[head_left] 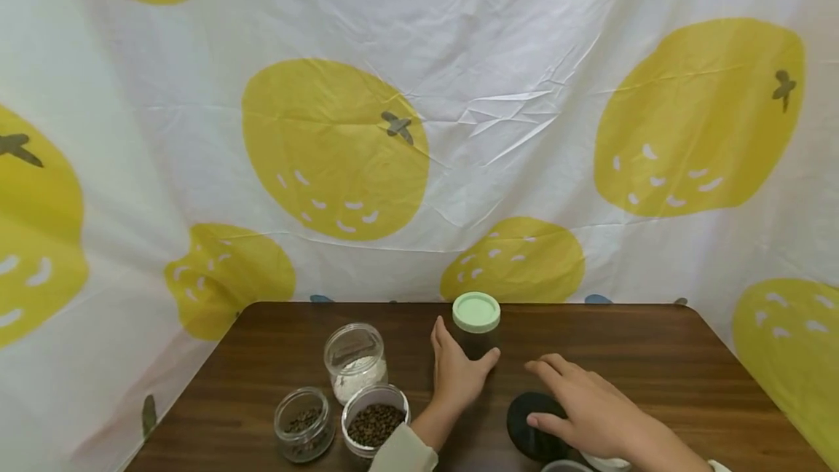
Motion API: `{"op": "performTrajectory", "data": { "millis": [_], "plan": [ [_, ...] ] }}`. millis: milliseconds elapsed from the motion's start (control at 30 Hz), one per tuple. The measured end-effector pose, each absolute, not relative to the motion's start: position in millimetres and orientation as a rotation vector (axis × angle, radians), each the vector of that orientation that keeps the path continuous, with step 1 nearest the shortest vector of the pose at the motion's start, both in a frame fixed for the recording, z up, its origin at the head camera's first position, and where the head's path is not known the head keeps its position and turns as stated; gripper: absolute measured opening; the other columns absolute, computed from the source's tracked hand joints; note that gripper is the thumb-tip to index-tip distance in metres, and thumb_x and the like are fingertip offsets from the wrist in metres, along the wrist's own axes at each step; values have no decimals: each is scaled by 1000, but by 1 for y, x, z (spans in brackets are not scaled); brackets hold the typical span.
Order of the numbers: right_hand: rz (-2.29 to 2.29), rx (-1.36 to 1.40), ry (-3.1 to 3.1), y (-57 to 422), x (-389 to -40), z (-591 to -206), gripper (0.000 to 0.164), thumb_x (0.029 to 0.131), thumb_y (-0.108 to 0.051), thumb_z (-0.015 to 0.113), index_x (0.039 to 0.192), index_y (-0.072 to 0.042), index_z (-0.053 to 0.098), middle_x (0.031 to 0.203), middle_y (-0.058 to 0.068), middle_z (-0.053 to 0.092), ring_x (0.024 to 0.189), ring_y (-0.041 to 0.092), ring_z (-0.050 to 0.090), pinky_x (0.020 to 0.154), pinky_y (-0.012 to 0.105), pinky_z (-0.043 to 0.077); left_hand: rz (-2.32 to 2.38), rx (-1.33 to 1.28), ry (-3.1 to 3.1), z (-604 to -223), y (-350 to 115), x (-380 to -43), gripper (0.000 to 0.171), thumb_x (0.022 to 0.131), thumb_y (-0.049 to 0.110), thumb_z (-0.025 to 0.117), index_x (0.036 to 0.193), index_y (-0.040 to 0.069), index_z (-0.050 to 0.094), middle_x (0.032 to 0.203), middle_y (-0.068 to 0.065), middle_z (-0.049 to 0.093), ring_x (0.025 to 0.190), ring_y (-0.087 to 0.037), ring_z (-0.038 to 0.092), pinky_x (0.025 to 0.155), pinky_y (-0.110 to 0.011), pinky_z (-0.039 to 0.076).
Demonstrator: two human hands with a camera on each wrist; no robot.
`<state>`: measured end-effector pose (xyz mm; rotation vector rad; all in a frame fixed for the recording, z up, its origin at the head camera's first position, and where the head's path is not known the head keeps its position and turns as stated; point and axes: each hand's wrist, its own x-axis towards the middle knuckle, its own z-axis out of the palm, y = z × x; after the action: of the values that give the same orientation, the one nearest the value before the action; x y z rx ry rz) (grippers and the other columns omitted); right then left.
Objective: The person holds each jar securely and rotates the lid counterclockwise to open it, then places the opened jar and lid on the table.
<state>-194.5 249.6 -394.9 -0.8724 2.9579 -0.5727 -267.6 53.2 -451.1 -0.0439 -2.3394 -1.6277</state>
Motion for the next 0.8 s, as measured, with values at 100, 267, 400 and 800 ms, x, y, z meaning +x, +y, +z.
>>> {"op": "performTrajectory", "data": {
  "millis": [100, 267, 400, 800],
  "plan": [
    [-572, -873, 2967, 253, -193, -395, 79, 91, -68, 48, 142, -7, 48, 139, 18, 51, 109, 34, 60, 81, 62, 53, -1635, -27, -2328, -453, 55, -274, 118, 72, 34, 87, 155, -4, 13, 157, -32, 22, 137, -44, 32, 105, -63, 39],
    [-563, -871, 2992, 257, -192, -398, 80, 91, -69, 47, 141, -7, 48, 138, 19, 52, 109, 34, 60, 82, 62, 54, -1663, -21, -2310, -455, 60, -282, 129, 64, 40, 91, 156, -3, 11, 158, -32, 20, 139, -45, 28, 107, -63, 37],
    [-570, -873, 2990, 258, -192, -400, 80, 91, -69, 47, 141, -7, 49, 138, 20, 52, 107, 35, 61, 81, 60, 55, -1683, -8, -2287, -457, 63, -285, 131, 62, 34, 94, 156, -2, 11, 157, -33, 21, 139, -46, 27, 108, -63, 36],
    [-606, -879, 2964, 261, -191, -403, 79, 91, -68, 47, 141, -7, 48, 138, 18, 51, 108, 34, 60, 81, 60, 54, -1560, 38, -2268, -473, 67, -303, 120, 56, 28, 97, 151, -1, 28, 147, -29, 43, 132, -43, 41, 105, -60, 41]
  ]
}}
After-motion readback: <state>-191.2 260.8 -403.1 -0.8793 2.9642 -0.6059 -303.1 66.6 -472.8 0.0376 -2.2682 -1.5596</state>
